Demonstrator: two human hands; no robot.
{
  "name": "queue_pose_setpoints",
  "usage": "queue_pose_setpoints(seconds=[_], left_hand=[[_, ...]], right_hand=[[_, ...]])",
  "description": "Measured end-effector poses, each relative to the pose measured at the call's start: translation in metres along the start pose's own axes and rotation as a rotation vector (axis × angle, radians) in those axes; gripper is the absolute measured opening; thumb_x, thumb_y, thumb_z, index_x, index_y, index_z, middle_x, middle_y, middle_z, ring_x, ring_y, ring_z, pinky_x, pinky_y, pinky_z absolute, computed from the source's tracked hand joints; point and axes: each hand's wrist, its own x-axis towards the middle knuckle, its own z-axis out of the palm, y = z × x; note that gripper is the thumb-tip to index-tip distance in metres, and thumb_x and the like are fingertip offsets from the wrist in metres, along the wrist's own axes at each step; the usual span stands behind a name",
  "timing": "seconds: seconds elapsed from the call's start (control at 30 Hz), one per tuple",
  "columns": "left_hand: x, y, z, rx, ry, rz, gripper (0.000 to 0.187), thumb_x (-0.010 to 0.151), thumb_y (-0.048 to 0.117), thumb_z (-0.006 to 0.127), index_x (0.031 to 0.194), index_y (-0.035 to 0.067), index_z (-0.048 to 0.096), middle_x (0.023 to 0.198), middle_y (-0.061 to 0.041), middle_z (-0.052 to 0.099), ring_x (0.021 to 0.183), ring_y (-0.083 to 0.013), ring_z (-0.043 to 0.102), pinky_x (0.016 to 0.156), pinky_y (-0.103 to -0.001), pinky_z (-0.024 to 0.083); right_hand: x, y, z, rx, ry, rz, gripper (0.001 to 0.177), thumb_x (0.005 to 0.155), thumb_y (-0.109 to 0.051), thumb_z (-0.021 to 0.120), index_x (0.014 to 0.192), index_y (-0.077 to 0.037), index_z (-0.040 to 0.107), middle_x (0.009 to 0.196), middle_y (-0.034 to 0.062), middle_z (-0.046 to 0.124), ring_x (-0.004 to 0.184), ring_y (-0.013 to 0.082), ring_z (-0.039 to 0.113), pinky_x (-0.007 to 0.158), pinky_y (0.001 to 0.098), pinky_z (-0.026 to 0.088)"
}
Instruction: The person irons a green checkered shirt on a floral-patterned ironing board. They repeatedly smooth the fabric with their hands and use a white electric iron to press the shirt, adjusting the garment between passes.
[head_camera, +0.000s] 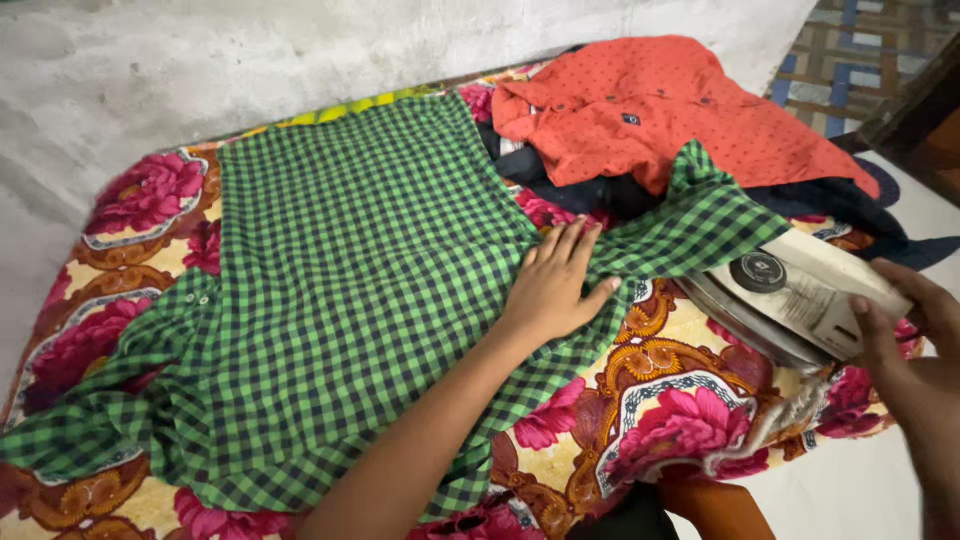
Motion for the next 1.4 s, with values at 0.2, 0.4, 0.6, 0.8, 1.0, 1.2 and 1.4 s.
queue_pose_setpoints(seconds=[0.2, 0.4, 0.6, 0.8, 1.0, 1.2, 1.4], left_hand=[[0.000, 0.001, 0.001, 0.032, 0.009, 0.048, 0.082, 0.093, 0.060, 0.058, 0.155, 0.008, 0.041, 0.159, -0.019, 0.042, 0.146, -0.0400, 0.038, 0.115, -0.055, 0.034], [-0.001, -0.003, 0.004, -0.019, 0.040, 0.053, 0.073, 0.102, 0.058, 0.052, 0.152, 0.005, 0.044, 0.154, -0.020, 0.050, 0.146, -0.0394, 0.043, 0.118, -0.056, 0.034], [-0.002, -0.007, 0.017, 0.052, 0.025, 0.034, 0.062, 0.100, 0.051, 0.053, 0.144, 0.008, 0.057, 0.152, -0.017, 0.053, 0.145, -0.0386, 0.043, 0.116, -0.055, 0.036], [0.000, -0.004, 0.015, 0.053, 0.004, 0.013, 0.064, 0.096, 0.051, 0.055, 0.144, 0.008, 0.057, 0.153, -0.018, 0.051, 0.145, -0.0387, 0.042, 0.115, -0.054, 0.035], [0.000, -0.002, 0.013, 0.066, -0.007, 0.020, 0.065, 0.097, 0.050, 0.054, 0.145, 0.006, 0.055, 0.153, -0.019, 0.050, 0.144, -0.0404, 0.040, 0.115, -0.055, 0.033], [-0.003, 0.000, 0.007, 0.048, 0.006, 0.028, 0.062, 0.097, 0.047, 0.057, 0.143, 0.006, 0.057, 0.151, -0.020, 0.052, 0.144, -0.0396, 0.042, 0.115, -0.054, 0.035], [0.000, 0.004, -0.001, 0.019, 0.006, 0.040, 0.061, 0.096, 0.046, 0.059, 0.141, 0.004, 0.058, 0.149, -0.020, 0.053, 0.142, -0.0396, 0.043, 0.112, -0.054, 0.037]], right_hand=[[0.004, 0.032, -0.010, -0.040, -0.033, 0.157, 0.036, 0.106, -0.016, 0.073, 0.136, 0.002, 0.065, 0.115, 0.0204, 0.069, 0.095, 0.0253, 0.070, 0.066, 0.0388, 0.054], [0.011, 0.018, -0.008, -0.119, -0.071, -0.120, 0.041, 0.102, -0.027, 0.076, 0.131, -0.002, 0.062, 0.110, 0.0171, 0.071, 0.094, 0.0185, 0.071, 0.078, 0.0298, 0.059], [0.035, -0.017, -0.007, -0.444, -0.201, 0.022, 0.046, 0.095, -0.024, 0.083, 0.138, -0.010, 0.072, 0.093, 0.0195, 0.076, 0.071, 0.0239, 0.074, 0.068, 0.0347, 0.058], [0.022, -0.008, -0.016, -0.248, -0.055, 0.004, 0.043, 0.100, -0.026, 0.082, 0.138, -0.010, 0.071, 0.098, 0.0190, 0.075, 0.079, 0.0244, 0.074, 0.074, 0.0359, 0.058], [0.026, 0.038, -0.011, -0.112, 0.036, 0.036, 0.040, 0.105, -0.027, 0.080, 0.138, -0.009, 0.070, 0.104, 0.0185, 0.073, 0.087, 0.0250, 0.073, 0.081, 0.0372, 0.057], [0.077, 0.088, -0.010, 0.020, 0.071, -0.021, 0.037, 0.110, -0.029, 0.079, 0.138, -0.008, 0.068, 0.109, 0.0180, 0.072, 0.094, 0.0256, 0.073, 0.087, 0.0384, 0.057], [0.101, 0.048, 0.027, -0.497, 0.050, 0.038, 0.035, 0.109, -0.030, 0.085, 0.134, -0.009, 0.074, 0.102, 0.0178, 0.073, 0.089, 0.0302, 0.074, 0.084, 0.0420, 0.056]])
